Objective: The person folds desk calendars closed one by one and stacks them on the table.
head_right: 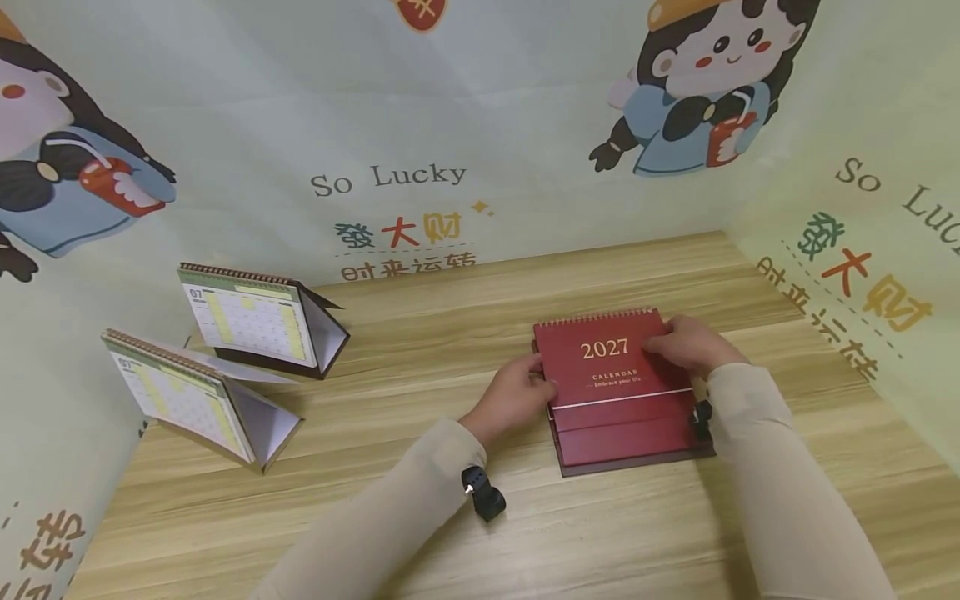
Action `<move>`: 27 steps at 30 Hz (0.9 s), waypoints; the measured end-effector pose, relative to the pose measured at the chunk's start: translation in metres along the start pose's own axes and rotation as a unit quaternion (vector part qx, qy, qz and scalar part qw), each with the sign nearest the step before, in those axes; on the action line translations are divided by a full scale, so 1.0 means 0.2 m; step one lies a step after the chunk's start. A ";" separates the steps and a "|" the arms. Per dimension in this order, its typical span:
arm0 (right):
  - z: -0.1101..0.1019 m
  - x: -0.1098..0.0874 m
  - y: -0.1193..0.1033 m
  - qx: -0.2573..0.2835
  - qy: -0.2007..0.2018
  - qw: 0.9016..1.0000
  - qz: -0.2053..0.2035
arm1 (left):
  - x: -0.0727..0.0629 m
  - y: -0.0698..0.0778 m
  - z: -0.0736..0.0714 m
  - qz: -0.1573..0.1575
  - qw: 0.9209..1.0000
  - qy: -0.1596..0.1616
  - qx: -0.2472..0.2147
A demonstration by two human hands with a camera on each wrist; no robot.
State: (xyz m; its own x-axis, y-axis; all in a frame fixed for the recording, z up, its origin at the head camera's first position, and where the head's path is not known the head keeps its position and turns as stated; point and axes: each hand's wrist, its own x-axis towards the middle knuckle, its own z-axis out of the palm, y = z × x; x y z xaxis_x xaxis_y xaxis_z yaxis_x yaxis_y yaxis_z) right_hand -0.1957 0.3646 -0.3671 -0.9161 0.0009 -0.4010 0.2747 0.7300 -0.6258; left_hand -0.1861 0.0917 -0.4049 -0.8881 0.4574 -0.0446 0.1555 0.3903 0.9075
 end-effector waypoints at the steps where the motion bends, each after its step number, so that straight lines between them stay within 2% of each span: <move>1: 0.00 0.00 0.00 0.004 -0.004 1.000 0.002 | 0.00 0.00 0.00 0.000 1.000 -0.002 0.001; 5: 0.01 0.00 0.02 -0.001 -0.011 1.000 0.002 | -0.02 0.00 0.01 -0.016 1.000 -0.007 -0.003; 11: 0.02 0.00 0.01 -0.023 -0.010 1.000 -0.014 | -0.02 0.00 0.00 -0.034 0.999 0.005 -0.005; 21: 0.03 0.01 -0.01 -0.034 -0.001 0.999 -0.014 | -0.03 0.00 -0.02 -0.046 0.999 0.002 -0.012; 27: 0.02 0.00 0.01 -0.020 -0.004 1.000 -0.019 | -0.04 -0.02 -0.06 -0.053 0.998 0.003 0.018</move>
State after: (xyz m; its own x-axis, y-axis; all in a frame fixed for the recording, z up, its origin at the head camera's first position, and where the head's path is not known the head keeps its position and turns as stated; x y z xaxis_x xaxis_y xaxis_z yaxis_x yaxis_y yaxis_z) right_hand -0.1935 0.3626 -0.3705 -0.9231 -0.0333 -0.3832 0.2277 0.7558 -0.6140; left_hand -0.1849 0.0774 -0.4032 -0.9029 0.4074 -0.1370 0.0759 0.4648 0.8821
